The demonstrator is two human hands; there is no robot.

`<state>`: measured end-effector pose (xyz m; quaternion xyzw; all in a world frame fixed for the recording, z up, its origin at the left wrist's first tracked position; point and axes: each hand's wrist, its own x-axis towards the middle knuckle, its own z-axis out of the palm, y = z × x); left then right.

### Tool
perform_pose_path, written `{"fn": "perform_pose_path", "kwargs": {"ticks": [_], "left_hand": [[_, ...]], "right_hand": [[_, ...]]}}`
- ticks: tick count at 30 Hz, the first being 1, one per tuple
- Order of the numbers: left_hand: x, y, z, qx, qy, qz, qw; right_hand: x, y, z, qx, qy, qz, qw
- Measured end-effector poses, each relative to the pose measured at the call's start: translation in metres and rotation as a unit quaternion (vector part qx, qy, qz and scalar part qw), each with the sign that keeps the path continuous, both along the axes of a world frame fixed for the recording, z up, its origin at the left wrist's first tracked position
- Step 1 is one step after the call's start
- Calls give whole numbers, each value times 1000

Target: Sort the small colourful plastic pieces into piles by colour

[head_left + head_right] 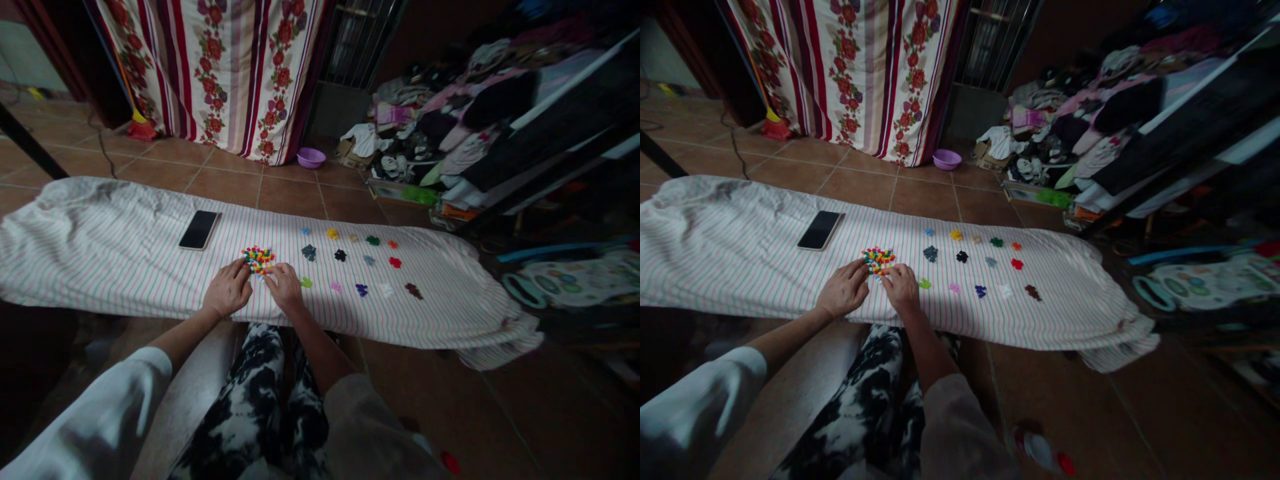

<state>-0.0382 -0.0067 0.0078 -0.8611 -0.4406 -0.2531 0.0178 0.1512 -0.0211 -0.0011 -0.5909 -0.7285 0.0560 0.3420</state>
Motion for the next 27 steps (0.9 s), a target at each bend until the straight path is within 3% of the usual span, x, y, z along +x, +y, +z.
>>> {"fn": "perform_pose_path", "kwargs": {"ticks": [7,19,27], "left_hand": [[0,0,1,6,-1,0,1000],[-1,1,-3,14,-2,-4,1000],[0,0,0,9,1,-1,1000]], "right_hand": [[-1,1,-3,12,-3,-7,1000],[2,4,-11,25,122,-36,992],[3,5,-13,14,148,-42,988]]}}
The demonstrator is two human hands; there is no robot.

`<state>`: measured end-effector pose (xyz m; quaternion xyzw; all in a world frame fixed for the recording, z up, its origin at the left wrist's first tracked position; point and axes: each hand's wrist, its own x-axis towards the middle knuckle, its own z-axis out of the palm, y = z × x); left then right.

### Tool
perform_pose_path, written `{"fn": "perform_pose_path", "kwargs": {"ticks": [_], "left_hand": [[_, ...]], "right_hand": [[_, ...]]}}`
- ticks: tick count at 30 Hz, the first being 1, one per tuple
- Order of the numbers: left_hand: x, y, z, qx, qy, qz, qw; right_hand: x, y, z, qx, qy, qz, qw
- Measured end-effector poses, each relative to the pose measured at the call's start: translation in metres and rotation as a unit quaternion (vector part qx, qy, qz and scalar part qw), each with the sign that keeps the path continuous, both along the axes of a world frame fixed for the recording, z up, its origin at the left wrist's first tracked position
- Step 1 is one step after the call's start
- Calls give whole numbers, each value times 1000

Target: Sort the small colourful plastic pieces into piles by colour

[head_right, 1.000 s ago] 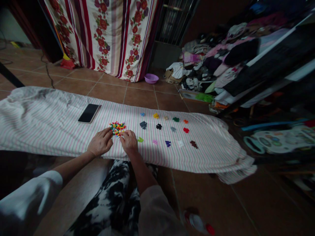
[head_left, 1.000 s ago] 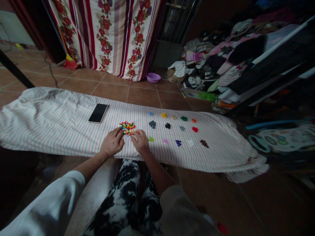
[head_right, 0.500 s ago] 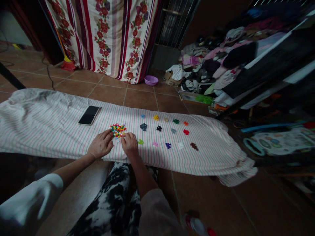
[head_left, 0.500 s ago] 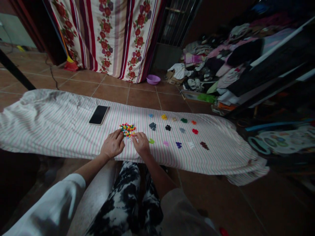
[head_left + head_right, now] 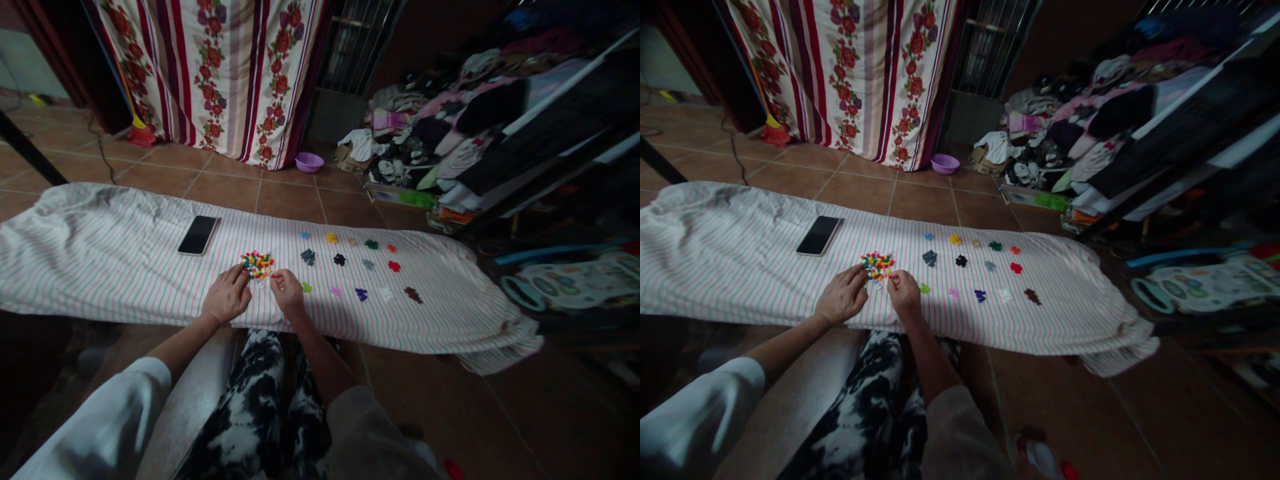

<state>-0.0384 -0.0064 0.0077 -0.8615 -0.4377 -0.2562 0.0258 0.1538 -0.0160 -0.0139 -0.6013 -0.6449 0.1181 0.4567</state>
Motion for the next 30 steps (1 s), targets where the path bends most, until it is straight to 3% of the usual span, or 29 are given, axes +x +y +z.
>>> {"fn": "perform_pose_path", "kwargs": {"ticks": [18,26,30], "left_hand": [[0,0,-3,53,5,-12,999],[-2,2,-6,52,3,-11,999],[-2,3,-7,49,-3,-10,999]], "right_hand": [[-1,-6,7,1,-65,9,998],[-2,-9,12,-8,-53,12,998],[1,-4,11,-24,2,-19,1000]]}}
